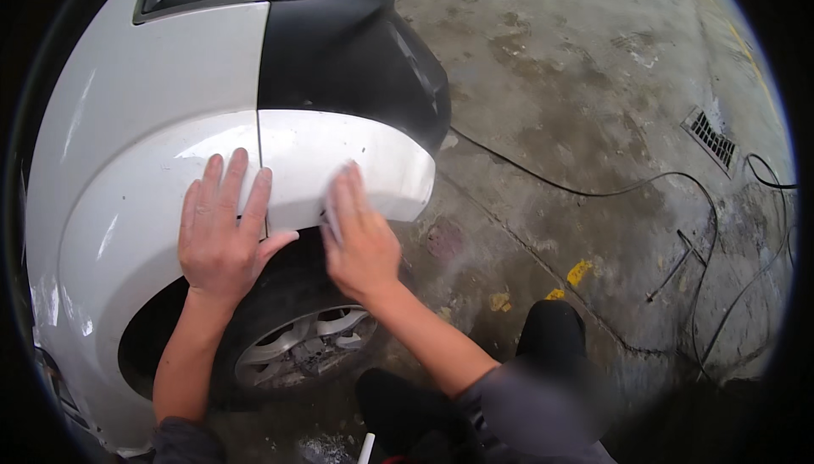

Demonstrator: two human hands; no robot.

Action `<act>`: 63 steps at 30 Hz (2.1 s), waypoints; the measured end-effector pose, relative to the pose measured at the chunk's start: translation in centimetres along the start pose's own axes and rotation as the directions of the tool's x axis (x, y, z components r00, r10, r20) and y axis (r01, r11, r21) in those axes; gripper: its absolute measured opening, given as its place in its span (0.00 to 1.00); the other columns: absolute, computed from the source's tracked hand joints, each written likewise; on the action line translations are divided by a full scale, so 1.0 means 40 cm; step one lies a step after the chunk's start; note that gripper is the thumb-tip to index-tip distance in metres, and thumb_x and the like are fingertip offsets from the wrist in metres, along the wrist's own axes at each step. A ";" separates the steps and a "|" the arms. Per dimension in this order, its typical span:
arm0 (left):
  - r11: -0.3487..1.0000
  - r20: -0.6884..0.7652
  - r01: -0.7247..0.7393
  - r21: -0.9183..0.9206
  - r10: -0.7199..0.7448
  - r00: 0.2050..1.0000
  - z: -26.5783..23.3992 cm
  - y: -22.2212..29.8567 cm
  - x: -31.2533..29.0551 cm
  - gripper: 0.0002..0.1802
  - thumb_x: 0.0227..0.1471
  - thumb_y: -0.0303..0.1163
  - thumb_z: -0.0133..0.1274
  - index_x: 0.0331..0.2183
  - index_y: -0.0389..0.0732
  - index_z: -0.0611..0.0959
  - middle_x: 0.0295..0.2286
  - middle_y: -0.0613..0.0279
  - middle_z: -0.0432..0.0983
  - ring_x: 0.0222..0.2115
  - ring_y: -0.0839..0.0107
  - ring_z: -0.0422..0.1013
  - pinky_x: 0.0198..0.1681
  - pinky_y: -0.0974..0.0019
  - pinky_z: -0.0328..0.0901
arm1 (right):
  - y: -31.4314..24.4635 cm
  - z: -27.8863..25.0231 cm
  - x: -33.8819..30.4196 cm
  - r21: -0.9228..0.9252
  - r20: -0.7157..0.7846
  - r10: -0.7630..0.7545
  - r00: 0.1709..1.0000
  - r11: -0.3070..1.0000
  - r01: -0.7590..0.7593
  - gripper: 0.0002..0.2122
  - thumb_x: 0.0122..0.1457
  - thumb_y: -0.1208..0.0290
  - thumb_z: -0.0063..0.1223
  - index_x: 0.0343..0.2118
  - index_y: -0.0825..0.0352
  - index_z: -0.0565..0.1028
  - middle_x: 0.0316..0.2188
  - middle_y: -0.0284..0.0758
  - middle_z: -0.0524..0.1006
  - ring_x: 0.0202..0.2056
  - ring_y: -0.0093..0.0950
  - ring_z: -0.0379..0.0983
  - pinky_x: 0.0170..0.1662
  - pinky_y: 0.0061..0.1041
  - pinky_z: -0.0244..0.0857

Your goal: The person sands the front bumper of a white car using a sanding block. They repeatedly rub the sanding block over the surface and periodically wipe the area with their hand to check the finish.

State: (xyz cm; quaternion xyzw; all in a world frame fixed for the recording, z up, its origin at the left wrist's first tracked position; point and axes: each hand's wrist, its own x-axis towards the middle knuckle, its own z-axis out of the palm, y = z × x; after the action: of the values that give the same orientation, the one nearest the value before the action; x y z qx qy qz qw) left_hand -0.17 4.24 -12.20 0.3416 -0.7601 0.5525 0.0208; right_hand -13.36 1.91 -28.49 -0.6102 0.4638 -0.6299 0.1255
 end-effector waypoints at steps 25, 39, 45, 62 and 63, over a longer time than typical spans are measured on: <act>1.000 0.001 -0.020 -0.003 0.020 1.000 0.002 0.004 -0.007 0.37 0.58 0.66 0.47 0.52 0.45 0.85 0.58 0.52 0.75 0.60 0.49 0.70 0.58 0.48 0.67 | 0.020 -0.002 -0.025 -0.041 -0.065 -0.128 0.990 0.991 0.125 0.32 0.58 0.74 0.57 0.67 0.68 0.64 0.69 0.51 0.61 0.51 0.44 0.77 0.50 0.34 0.72; 0.999 0.004 -0.034 0.009 0.034 0.999 0.001 0.003 -0.005 0.38 0.60 0.66 0.45 0.52 0.45 0.85 0.57 0.52 0.76 0.59 0.50 0.70 0.57 0.49 0.68 | 0.003 0.005 -0.001 -0.045 -0.020 -0.094 0.995 0.995 0.093 0.33 0.58 0.74 0.58 0.68 0.69 0.63 0.69 0.51 0.61 0.49 0.44 0.78 0.49 0.34 0.72; 1.000 0.009 -0.026 0.007 0.026 1.000 0.007 0.005 -0.014 0.38 0.59 0.66 0.46 0.52 0.45 0.85 0.57 0.52 0.76 0.59 0.50 0.71 0.57 0.49 0.68 | -0.031 0.010 0.023 0.101 -0.085 -0.092 0.992 0.990 0.100 0.32 0.56 0.74 0.58 0.67 0.68 0.66 0.69 0.50 0.61 0.47 0.43 0.79 0.47 0.33 0.73; 1.000 0.023 -0.022 -0.018 0.022 0.999 -0.006 0.009 -0.009 0.37 0.57 0.65 0.49 0.52 0.44 0.84 0.57 0.50 0.76 0.59 0.48 0.71 0.57 0.48 0.67 | -0.028 -0.064 0.057 0.054 0.142 0.152 0.978 0.985 -0.161 0.31 0.67 0.65 0.49 0.71 0.66 0.56 0.72 0.48 0.54 0.57 0.53 0.72 0.54 0.43 0.71; 1.000 0.011 -0.014 -0.010 0.014 1.000 -0.006 -0.001 0.005 0.38 0.57 0.65 0.50 0.53 0.44 0.84 0.57 0.50 0.75 0.59 0.47 0.70 0.57 0.48 0.67 | -0.032 -0.054 0.021 0.047 0.109 0.108 0.988 0.992 -0.114 0.30 0.67 0.64 0.48 0.71 0.66 0.57 0.72 0.47 0.56 0.56 0.52 0.72 0.53 0.43 0.72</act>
State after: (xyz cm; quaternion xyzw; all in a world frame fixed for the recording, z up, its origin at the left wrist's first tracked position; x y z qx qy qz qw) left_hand -0.39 4.35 -11.99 0.3390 -0.7654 0.5468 0.0145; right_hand -14.95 2.92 -26.62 -0.6126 0.4729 -0.6006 0.2008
